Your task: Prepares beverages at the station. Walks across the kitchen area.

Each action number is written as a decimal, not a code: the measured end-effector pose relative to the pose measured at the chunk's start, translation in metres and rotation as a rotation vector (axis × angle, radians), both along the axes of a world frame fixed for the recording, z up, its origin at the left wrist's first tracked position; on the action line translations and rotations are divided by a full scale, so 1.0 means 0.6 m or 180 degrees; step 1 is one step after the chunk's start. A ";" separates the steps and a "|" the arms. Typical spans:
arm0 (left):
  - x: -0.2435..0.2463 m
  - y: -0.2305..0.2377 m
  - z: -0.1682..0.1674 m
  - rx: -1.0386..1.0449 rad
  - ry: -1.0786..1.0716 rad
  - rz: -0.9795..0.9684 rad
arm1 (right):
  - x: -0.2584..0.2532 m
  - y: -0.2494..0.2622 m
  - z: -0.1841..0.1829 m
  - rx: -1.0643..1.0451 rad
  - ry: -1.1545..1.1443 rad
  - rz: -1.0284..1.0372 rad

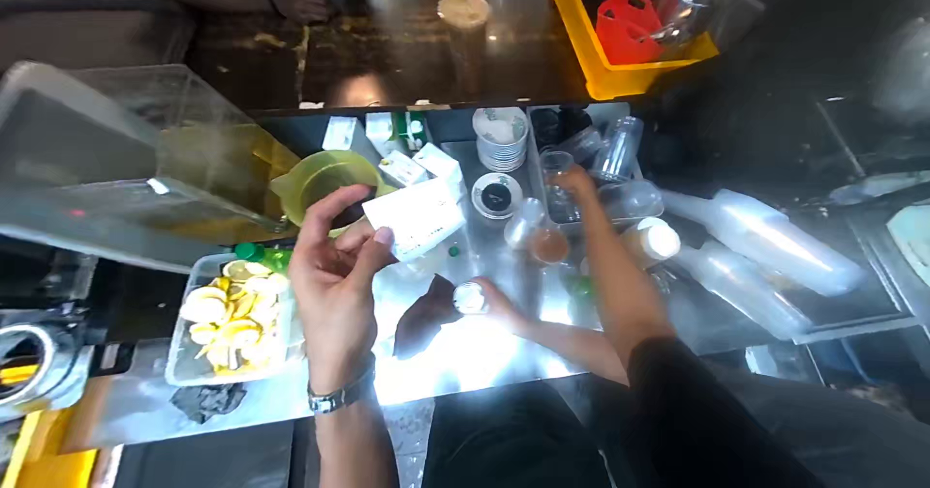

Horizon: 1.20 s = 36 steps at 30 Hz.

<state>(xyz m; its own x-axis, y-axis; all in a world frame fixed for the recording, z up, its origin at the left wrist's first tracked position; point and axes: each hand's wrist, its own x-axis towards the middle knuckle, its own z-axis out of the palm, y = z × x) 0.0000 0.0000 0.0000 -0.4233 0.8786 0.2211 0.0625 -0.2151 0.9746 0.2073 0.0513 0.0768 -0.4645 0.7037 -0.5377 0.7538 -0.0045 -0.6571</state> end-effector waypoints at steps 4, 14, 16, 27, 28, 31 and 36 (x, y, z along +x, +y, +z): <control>-0.069 -0.015 -0.004 0.0097 0.0130 -0.0117 | 0.032 0.212 -0.164 0.1202 -0.0496 -0.1637; -0.151 -0.010 0.014 0.0344 0.0138 -0.1562 | 0.095 0.063 -0.166 0.2644 0.0652 -0.2512; -0.142 -0.019 0.013 0.0344 0.0100 -0.1819 | 0.071 -0.047 -0.158 0.2747 0.0959 -0.2474; 0.102 -0.167 0.017 0.1039 0.0265 -0.3153 | 0.065 -0.550 -0.118 0.3461 0.1190 -0.3265; 0.130 -0.201 0.017 0.1056 0.0378 -0.3276 | 0.061 -0.600 -0.128 0.3499 0.1331 -0.3381; 0.201 -0.327 -0.021 0.1051 0.0257 -0.3929 | 0.041 -0.742 -0.184 0.3423 0.1663 -0.3683; 0.203 -0.512 -0.139 0.0871 0.0035 -0.4672 | -0.018 -0.901 -0.298 0.2793 0.2004 -0.4236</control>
<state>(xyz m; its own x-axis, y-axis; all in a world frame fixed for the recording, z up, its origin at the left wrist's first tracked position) 0.1217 -0.3073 -0.0832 0.7810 0.4408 0.4424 -0.3591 -0.2626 0.8956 0.1963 -0.4895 -0.1019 0.6679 0.7131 0.2132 0.1734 0.1296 -0.9763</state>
